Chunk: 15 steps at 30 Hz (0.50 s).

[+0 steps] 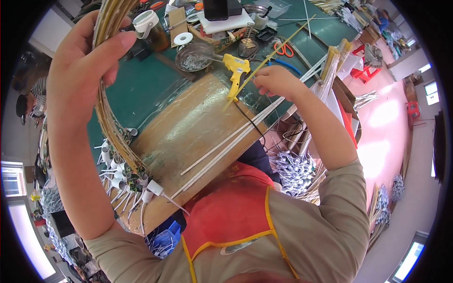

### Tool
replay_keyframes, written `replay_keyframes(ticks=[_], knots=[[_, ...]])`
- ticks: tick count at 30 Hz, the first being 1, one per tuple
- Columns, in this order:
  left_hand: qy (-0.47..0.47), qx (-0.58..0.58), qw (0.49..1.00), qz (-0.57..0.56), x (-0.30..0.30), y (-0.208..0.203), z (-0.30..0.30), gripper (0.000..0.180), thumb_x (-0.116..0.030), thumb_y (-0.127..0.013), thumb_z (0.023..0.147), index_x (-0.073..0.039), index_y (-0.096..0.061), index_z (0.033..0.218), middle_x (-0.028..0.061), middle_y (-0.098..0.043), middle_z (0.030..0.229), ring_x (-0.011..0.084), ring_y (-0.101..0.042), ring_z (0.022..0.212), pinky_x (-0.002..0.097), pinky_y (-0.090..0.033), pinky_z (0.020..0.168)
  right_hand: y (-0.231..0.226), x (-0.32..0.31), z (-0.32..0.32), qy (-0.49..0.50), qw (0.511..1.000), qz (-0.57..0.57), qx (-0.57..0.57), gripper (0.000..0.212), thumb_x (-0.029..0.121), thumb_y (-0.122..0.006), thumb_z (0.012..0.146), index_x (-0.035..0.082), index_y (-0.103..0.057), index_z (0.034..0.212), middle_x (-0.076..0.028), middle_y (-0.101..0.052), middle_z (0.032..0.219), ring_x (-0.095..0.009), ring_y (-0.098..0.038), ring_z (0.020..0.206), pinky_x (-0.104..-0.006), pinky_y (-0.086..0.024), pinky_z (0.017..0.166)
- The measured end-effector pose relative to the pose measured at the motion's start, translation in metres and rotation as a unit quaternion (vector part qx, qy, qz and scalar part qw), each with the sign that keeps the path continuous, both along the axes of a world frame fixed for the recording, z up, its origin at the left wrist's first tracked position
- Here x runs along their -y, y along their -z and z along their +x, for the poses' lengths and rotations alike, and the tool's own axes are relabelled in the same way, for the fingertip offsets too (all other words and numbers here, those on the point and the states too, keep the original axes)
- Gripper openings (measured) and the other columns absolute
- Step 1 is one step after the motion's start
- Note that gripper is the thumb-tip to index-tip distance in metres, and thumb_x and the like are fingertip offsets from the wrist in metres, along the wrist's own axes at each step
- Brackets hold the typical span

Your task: The person solders wires to LED light strips using a soldering iron, sets the assembled strips aside, and arranges strips on the table by hand.

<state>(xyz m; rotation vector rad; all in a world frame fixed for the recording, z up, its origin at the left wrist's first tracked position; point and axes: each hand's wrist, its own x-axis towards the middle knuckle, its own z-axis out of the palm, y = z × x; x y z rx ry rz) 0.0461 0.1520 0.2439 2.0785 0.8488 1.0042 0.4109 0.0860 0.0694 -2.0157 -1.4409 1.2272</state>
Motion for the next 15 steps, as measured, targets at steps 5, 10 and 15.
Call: replay_keyframes(ticks=[5,10,15], knots=[[-0.025,-0.012,1.000,0.005,0.011,-0.003,0.000,0.032,-0.019,-0.079,0.093,-0.002,-0.070,0.120,-0.0058,-0.056,0.077,0.0035,-0.047,0.061,0.0215,-0.034,0.057,-0.068,0.017,-0.039,-0.013,0.973,0.225,-0.056,0.067,0.048,-0.073,0.099,-0.002,-0.062,0.142,-0.010,-0.075,0.100,-0.019,-0.073,0.090,-0.0357,-0.060,0.081],[-0.018,-0.015,1.000,-0.009,0.022,0.000,0.003,0.032,-0.017,-0.079,0.094,-0.003,-0.070,0.121,-0.0061,-0.056,0.077,0.0030,-0.048,0.062,0.0214,-0.036,0.057,-0.154,0.005,-0.094,-0.042,0.833,0.376,-0.405,0.074,0.058,-0.081,0.091,0.005,-0.056,0.136,-0.007,-0.062,0.122,-0.018,-0.058,0.114,-0.0391,-0.048,0.101],[-0.028,-0.034,0.999,0.008,0.038,0.010,0.010,0.034,-0.017,-0.076,0.095,-0.005,-0.069,0.127,-0.0037,-0.058,0.078,0.0053,-0.052,0.064,0.0242,-0.043,0.059,-0.214,-0.005,-0.131,-0.114,0.678,0.473,-0.551,0.051,0.044,-0.084,0.092,0.009,-0.060,0.119,-0.008,-0.066,0.108,-0.021,-0.066,0.098,-0.0414,-0.057,0.087]])
